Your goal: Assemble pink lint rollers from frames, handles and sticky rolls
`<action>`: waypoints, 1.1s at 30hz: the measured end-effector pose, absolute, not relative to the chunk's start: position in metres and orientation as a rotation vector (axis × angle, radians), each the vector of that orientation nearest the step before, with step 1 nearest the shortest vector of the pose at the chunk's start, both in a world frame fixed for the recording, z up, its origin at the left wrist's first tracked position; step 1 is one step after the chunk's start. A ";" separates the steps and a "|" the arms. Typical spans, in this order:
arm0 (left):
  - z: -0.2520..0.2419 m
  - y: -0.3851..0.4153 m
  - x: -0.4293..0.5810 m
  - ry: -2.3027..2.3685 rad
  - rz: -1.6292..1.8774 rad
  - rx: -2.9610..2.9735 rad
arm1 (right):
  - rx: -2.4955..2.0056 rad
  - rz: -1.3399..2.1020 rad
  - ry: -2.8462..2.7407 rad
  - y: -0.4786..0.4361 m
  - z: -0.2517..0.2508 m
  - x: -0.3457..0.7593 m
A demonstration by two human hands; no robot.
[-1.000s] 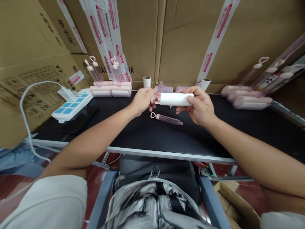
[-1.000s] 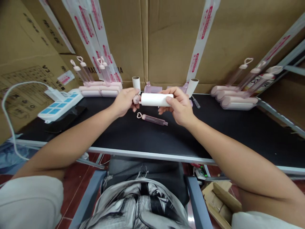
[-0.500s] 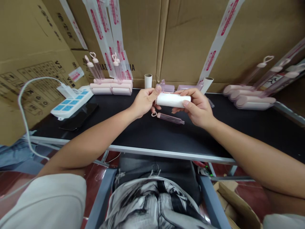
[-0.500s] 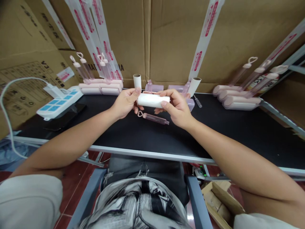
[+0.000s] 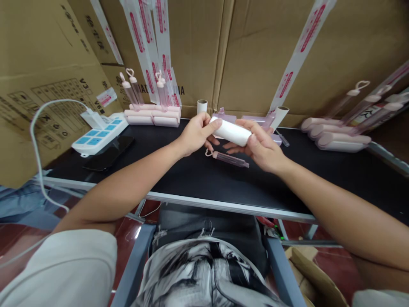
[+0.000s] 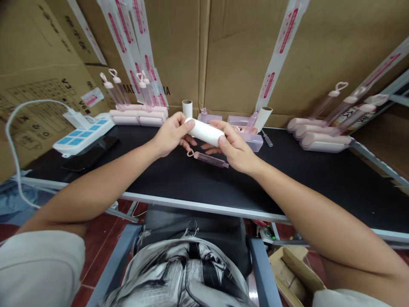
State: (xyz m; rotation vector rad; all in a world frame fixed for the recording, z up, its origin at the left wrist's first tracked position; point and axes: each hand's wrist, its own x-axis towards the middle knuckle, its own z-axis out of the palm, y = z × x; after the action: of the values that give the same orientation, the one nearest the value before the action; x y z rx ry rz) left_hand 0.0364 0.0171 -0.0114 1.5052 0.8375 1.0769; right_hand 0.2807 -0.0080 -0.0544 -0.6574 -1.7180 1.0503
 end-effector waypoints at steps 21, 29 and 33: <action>-0.002 0.038 0.014 0.932 1.155 1.272 | -1.268 -0.363 -2.572 0.032 -0.055 0.302; 0.002 0.040 0.007 0.970 1.214 1.323 | -0.767 -0.051 -2.501 0.010 -0.043 0.302; 0.004 0.037 0.009 1.004 1.267 1.380 | -0.684 -0.043 -2.349 -0.004 -0.039 0.297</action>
State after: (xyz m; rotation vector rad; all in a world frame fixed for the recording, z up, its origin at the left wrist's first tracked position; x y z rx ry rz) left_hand 0.0092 0.0368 0.0038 1.3796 1.0039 1.2672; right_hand 0.2966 -0.0043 -0.0391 -0.6841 -2.3489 -0.0433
